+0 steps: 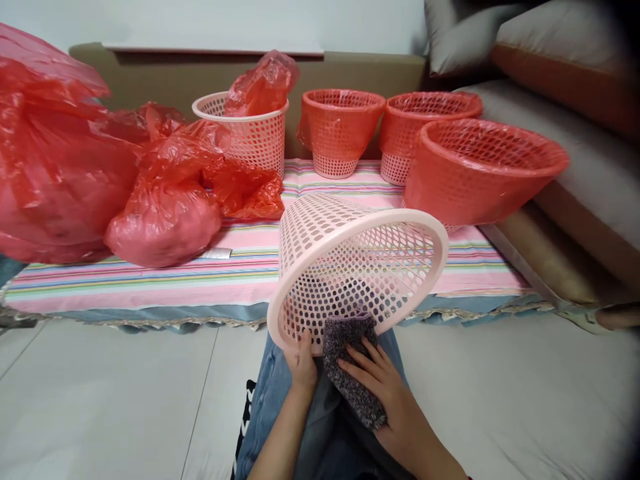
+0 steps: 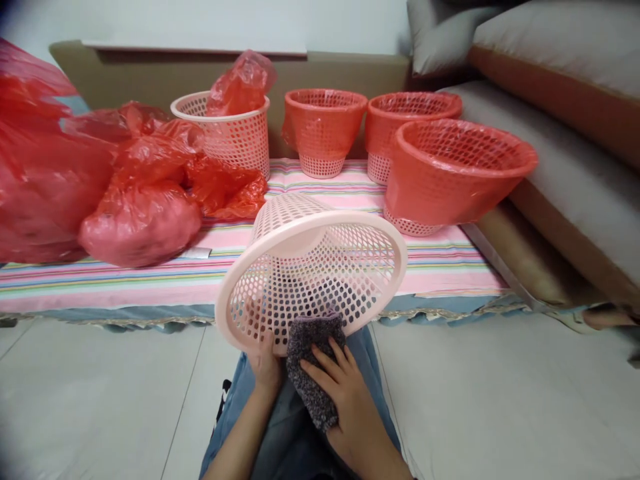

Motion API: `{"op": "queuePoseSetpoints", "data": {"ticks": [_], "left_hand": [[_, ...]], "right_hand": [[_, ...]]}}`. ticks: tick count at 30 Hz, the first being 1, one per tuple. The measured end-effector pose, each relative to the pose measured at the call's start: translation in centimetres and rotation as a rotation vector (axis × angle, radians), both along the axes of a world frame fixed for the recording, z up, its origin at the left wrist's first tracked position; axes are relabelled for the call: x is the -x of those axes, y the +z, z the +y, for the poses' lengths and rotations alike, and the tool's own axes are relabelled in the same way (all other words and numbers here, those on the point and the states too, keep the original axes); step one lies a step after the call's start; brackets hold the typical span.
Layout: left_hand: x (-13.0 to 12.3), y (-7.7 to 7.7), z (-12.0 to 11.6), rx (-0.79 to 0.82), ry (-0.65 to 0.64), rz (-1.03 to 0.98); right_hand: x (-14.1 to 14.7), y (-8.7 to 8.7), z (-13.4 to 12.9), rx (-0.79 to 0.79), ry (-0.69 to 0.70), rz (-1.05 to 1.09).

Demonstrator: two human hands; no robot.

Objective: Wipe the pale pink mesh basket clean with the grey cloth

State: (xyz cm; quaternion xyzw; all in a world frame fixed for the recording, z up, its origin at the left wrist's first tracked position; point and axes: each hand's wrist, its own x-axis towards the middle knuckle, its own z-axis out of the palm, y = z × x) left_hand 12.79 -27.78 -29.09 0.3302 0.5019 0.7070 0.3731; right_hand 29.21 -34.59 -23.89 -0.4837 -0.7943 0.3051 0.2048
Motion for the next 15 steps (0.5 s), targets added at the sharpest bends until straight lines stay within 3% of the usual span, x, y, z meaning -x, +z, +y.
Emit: {"op": "queuePoseSetpoints", "data": {"ticks": [4, 7, 11, 15], "left_hand": [[0.8, 2.0, 0.3, 0.003, 0.008, 0.095], [2.9, 4.3, 1.0, -0.028, -0.027, 0.157], [6.7, 8.4, 2.2, -0.110, -0.264, 0.408], [8.7, 12.6, 3.1, -0.171, -0.452, 0.738]], "right_hand": [[0.9, 1.1, 0.5, 0.032, -0.035, 0.108], [2.1, 2.7, 1.4, 0.115, -0.013, 0.234], [3.3, 5.1, 2.9, 0.151, 0.078, 0.418], [2.9, 7.4, 5.6, 0.030, 0.051, 0.518]]}}
